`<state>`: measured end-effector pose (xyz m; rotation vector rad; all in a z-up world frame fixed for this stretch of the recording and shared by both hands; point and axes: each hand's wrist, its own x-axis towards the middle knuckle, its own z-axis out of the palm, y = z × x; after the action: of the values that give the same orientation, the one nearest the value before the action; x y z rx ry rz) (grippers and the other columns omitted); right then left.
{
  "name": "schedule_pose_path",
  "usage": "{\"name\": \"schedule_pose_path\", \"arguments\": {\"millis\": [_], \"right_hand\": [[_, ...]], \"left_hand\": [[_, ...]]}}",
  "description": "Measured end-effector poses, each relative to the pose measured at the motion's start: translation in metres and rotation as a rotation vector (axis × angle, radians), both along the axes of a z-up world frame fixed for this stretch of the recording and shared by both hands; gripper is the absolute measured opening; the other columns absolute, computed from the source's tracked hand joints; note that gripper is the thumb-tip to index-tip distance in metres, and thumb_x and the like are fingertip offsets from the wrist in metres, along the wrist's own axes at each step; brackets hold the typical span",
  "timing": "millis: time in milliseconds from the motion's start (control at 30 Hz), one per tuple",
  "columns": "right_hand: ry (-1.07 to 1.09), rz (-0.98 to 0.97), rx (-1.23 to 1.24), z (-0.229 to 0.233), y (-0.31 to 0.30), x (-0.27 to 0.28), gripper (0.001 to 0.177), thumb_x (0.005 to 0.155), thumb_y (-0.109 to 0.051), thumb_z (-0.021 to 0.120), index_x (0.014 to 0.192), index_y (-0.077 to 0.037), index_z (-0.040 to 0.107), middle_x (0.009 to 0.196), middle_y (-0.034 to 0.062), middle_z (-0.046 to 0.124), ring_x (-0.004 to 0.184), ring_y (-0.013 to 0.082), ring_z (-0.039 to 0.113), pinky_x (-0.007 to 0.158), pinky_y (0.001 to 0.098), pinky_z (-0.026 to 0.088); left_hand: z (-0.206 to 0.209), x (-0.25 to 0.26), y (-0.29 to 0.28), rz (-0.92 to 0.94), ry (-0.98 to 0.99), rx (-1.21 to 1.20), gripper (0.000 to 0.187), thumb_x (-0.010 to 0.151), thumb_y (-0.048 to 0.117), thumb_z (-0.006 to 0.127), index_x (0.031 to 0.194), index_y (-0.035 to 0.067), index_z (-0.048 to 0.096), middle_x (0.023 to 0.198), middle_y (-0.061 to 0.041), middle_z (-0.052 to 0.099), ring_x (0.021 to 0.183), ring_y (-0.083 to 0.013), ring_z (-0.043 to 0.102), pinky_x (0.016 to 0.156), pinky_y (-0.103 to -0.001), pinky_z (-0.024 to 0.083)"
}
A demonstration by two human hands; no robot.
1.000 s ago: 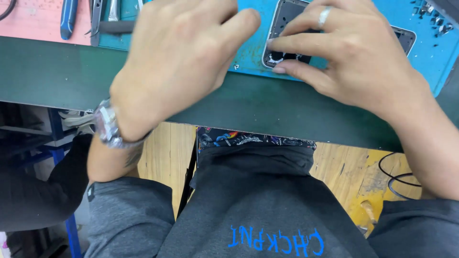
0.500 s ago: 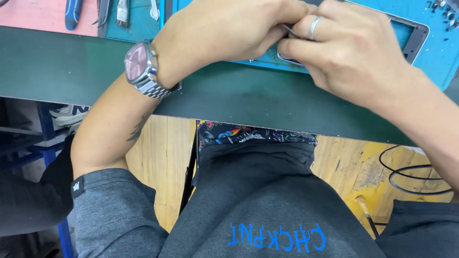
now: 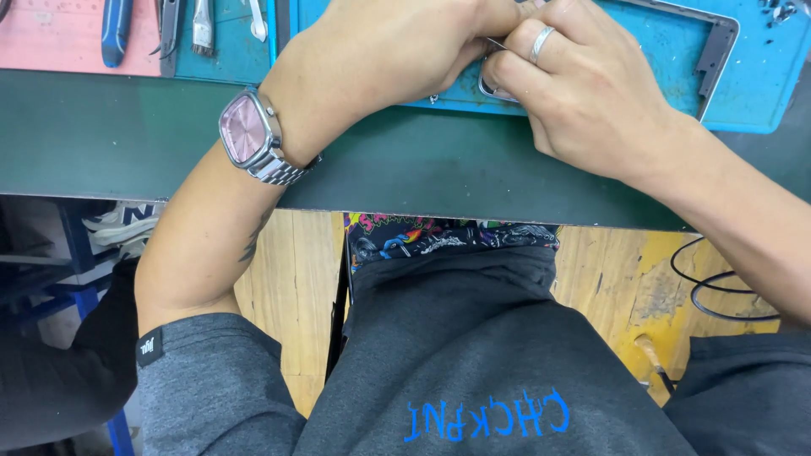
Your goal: The person cleans a workbench with a toothbrush, then uses a small metal tool to scrape and remove residue from the back of a disassembled smartphone. They continue to clean the camera area and edges of the phone with their fingers and the tool.
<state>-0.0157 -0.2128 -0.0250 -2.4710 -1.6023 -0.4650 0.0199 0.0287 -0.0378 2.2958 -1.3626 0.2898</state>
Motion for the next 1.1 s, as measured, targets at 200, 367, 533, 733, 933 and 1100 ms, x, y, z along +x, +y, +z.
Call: {"name": "schedule_pose_path", "arguments": {"millis": [200, 367, 533, 733, 933, 1100], "right_hand": [[0.066, 0.001, 0.058, -0.006, -0.010, -0.002, 0.021, 0.115, 0.009, 0.051, 0.105, -0.001, 0.066, 0.107, 0.0115, 0.060, 0.097, 0.0326, 0.051, 0.082, 0.0409, 0.049], [0.155, -0.027, 0.027, -0.012, -0.034, -0.004, 0.014, 0.113, 0.015, 0.059, 0.110, 0.002, 0.065, 0.110, 0.0182, 0.047, 0.097, 0.0361, 0.043, 0.069, 0.0451, 0.035], [0.244, -0.082, 0.088, -0.001, -0.057, -0.008, 0.010, 0.122, 0.003, 0.063, 0.116, 0.001, 0.070, 0.115, 0.0188, 0.062, 0.101, 0.0389, 0.058, 0.080, 0.0488, 0.046], [0.154, 0.004, 0.026, 0.009, -0.027, 0.002, 0.011, 0.118, -0.011, 0.073, 0.124, -0.009, 0.081, 0.120, 0.0120, 0.062, 0.095, 0.0334, 0.060, 0.077, 0.0445, 0.053], [0.074, -0.054, -0.094, 0.024, -0.014, 0.008, 0.020, 0.120, -0.011, 0.073, 0.112, -0.028, 0.077, 0.122, -0.0019, 0.073, 0.094, 0.0243, 0.067, 0.069, 0.0367, 0.051], [-0.146, 0.006, -0.168, 0.018, -0.005, 0.010, 0.029, 0.115, 0.001, 0.060, 0.110, -0.025, 0.071, 0.104, -0.0011, 0.062, 0.082, 0.0228, 0.050, 0.058, 0.0337, 0.040]], "left_hand": [[0.006, -0.002, -0.001, 0.003, 0.015, -0.020, 0.013, 0.109, 0.016, 0.060, 0.103, 0.015, 0.071, 0.078, -0.003, 0.061, 0.061, -0.0229, 0.055, 0.042, -0.041, 0.033], [0.008, -0.004, 0.000, 0.001, -0.008, -0.069, 0.019, 0.116, 0.021, 0.059, 0.108, 0.012, 0.074, 0.079, -0.004, 0.064, 0.062, -0.0235, 0.057, 0.046, -0.041, 0.034], [0.004, 0.000, 0.002, -0.019, 0.010, -0.041, 0.017, 0.108, 0.020, 0.071, 0.123, 0.013, 0.073, 0.096, -0.005, 0.071, 0.077, -0.0275, 0.066, 0.053, -0.041, 0.043], [0.009, 0.001, 0.001, -0.048, 0.173, -0.048, 0.018, 0.105, 0.013, 0.063, 0.118, 0.015, 0.076, 0.085, -0.003, 0.072, 0.066, -0.0254, 0.062, 0.044, -0.041, 0.038], [0.007, 0.005, 0.002, -0.027, 0.227, 0.006, 0.008, 0.101, 0.015, 0.065, 0.102, 0.017, 0.072, 0.064, -0.002, 0.054, 0.052, -0.0230, 0.050, 0.039, -0.042, 0.032], [0.002, 0.006, 0.000, -0.024, 0.226, -0.003, 0.006, 0.095, 0.009, 0.063, 0.091, 0.012, 0.064, 0.066, -0.003, 0.055, 0.054, -0.0236, 0.051, 0.042, -0.042, 0.031]]}}
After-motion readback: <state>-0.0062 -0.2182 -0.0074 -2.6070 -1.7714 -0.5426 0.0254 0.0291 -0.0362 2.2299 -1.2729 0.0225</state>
